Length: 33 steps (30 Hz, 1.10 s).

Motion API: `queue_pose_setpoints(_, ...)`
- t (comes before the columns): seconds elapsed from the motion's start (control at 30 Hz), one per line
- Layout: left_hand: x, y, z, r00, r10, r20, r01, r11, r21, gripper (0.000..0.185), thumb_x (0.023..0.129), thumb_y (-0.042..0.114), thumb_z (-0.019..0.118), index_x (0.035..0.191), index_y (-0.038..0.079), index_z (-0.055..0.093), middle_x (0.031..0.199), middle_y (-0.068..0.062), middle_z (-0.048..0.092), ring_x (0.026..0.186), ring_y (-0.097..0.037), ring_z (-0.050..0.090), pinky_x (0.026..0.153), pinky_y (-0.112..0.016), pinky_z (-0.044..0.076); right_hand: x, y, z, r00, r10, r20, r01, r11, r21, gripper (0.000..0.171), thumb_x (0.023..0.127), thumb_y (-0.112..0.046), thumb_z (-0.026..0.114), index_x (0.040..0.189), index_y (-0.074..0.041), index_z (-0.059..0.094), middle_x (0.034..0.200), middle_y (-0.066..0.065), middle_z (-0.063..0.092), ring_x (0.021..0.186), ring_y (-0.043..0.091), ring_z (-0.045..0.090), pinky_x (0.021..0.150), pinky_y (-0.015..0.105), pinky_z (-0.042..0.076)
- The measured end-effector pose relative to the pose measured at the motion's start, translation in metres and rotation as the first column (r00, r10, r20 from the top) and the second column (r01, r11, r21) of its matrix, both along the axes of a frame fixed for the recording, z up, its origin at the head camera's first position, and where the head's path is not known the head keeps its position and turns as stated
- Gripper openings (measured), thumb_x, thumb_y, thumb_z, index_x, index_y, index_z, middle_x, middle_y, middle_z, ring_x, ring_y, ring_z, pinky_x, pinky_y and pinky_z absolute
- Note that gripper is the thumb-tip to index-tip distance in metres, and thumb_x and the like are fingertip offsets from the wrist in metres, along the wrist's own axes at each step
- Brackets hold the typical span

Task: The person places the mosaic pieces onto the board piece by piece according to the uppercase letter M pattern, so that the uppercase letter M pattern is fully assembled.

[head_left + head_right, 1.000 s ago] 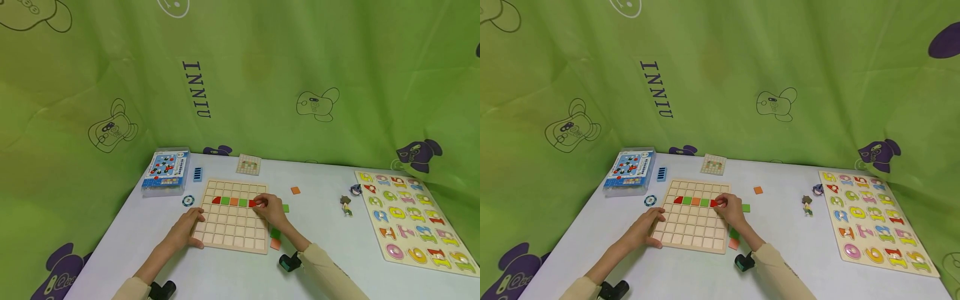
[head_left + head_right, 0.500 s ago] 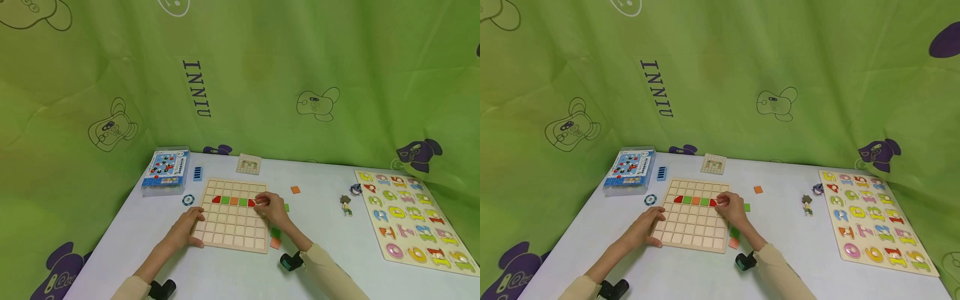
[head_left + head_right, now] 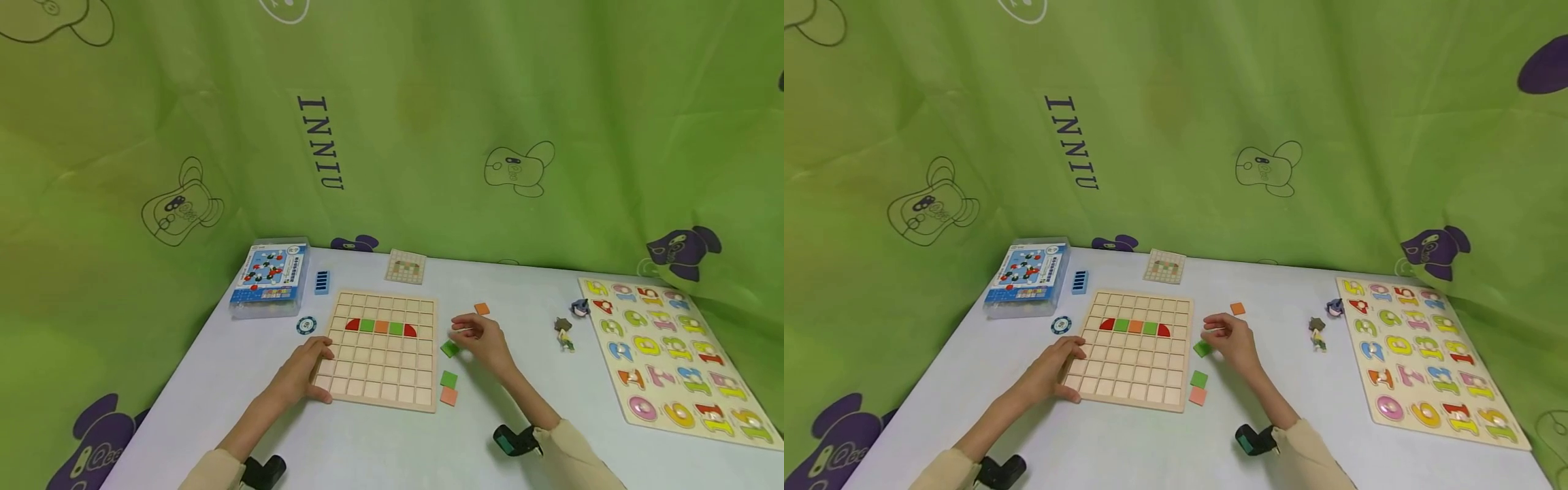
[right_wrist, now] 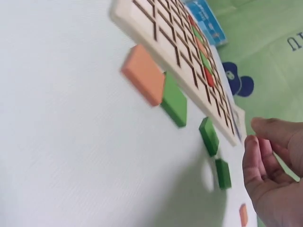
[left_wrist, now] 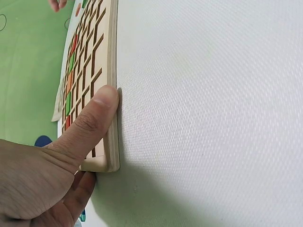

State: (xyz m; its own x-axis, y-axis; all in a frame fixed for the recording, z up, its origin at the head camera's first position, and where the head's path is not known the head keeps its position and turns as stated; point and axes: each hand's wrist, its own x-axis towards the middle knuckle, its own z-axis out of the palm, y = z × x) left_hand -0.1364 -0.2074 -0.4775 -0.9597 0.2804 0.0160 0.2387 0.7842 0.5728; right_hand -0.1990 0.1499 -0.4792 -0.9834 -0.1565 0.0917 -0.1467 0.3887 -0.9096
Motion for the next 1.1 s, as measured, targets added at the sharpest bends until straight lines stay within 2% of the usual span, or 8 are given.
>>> queue_pose_setpoints(0.2,0.000,-0.002,-0.001,1.000,-0.008,-0.010,0.008,1.000,-0.003,0.066,0.049,0.019,0.093,0.102,0.003,0.057,0.133,-0.016,0.049,0.118,-0.038,0.047,0.099,-0.050,0.042,0.014,0.017,-0.004,1.000,0.022,0.012,-0.022,1.000,-0.022,0.029,0.081,0.000,0.073,0.108,0.007,0.065,0.099,0.019,0.068,0.080,0.016,0.063,0.071,0.018,0.052)
queue_pose_setpoints(0.4,0.001,-0.001,-0.002,1.000,-0.002,-0.015,0.002,1.000,0.007,0.065,0.049,0.018,0.093,0.102,0.004,0.057,0.133,-0.016,0.049,0.116,-0.037,0.048,0.097,-0.050,0.043,0.019,0.035,-0.009,0.996,0.077,-0.053,-0.076,0.997,0.025,0.030,0.082,-0.001,0.072,0.110,0.005,0.064,0.101,0.018,0.068,0.085,0.017,0.064,0.074,0.021,0.054)
queue_pose_setpoints(0.6,0.001,-0.001,-0.002,1.000,-0.001,-0.018,0.001,1.000,0.016,0.065,0.049,0.017,0.093,0.101,0.004,0.057,0.132,-0.016,0.049,0.116,-0.037,0.048,0.097,-0.051,0.043,0.008,0.050,-0.015,0.977,0.174,-0.122,-0.162,0.982,0.102,0.032,0.081,0.002,0.072,0.111,0.005,0.062,0.102,0.019,0.067,0.076,0.009,0.060,0.068,0.021,0.053)
queue_pose_setpoints(0.77,0.001,0.000,-0.004,1.000,-0.006,-0.013,0.006,1.000,0.016,0.065,0.049,0.017,0.093,0.101,0.003,0.056,0.133,-0.016,0.049,0.117,-0.038,0.047,0.098,-0.051,0.043,-0.006,0.056,-0.024,0.961,0.231,-0.151,-0.208,0.966,0.151,0.035,0.079,0.006,0.073,0.112,0.005,0.062,0.101,0.019,0.066,0.071,0.009,0.058,0.061,0.020,0.051)
queue_pose_setpoints(0.93,0.001,0.001,-0.003,1.000,0.000,-0.015,0.000,1.000,0.015,0.065,0.049,0.016,0.093,0.102,0.003,0.057,0.133,-0.016,0.049,0.118,-0.037,0.047,0.098,-0.051,0.043,-0.017,0.058,-0.029,0.956,0.277,-0.098,-0.259,0.952,0.163,0.035,0.080,0.003,0.073,0.114,0.003,0.062,0.095,0.014,0.065,0.067,0.009,0.056,0.053,0.020,0.047)
queue_pose_setpoints(1.1,0.002,0.001,-0.001,1.000,0.005,-0.016,-0.004,1.000,0.015,0.065,0.050,0.015,0.093,0.102,0.003,0.057,0.133,-0.016,0.049,0.118,-0.037,0.047,0.097,-0.051,0.043,-0.025,0.059,-0.031,0.955,0.291,-0.047,-0.281,0.947,0.156,0.035,0.081,0.000,0.073,0.114,0.002,0.063,0.103,0.015,0.065,0.069,0.008,0.057,0.057,0.020,0.049)
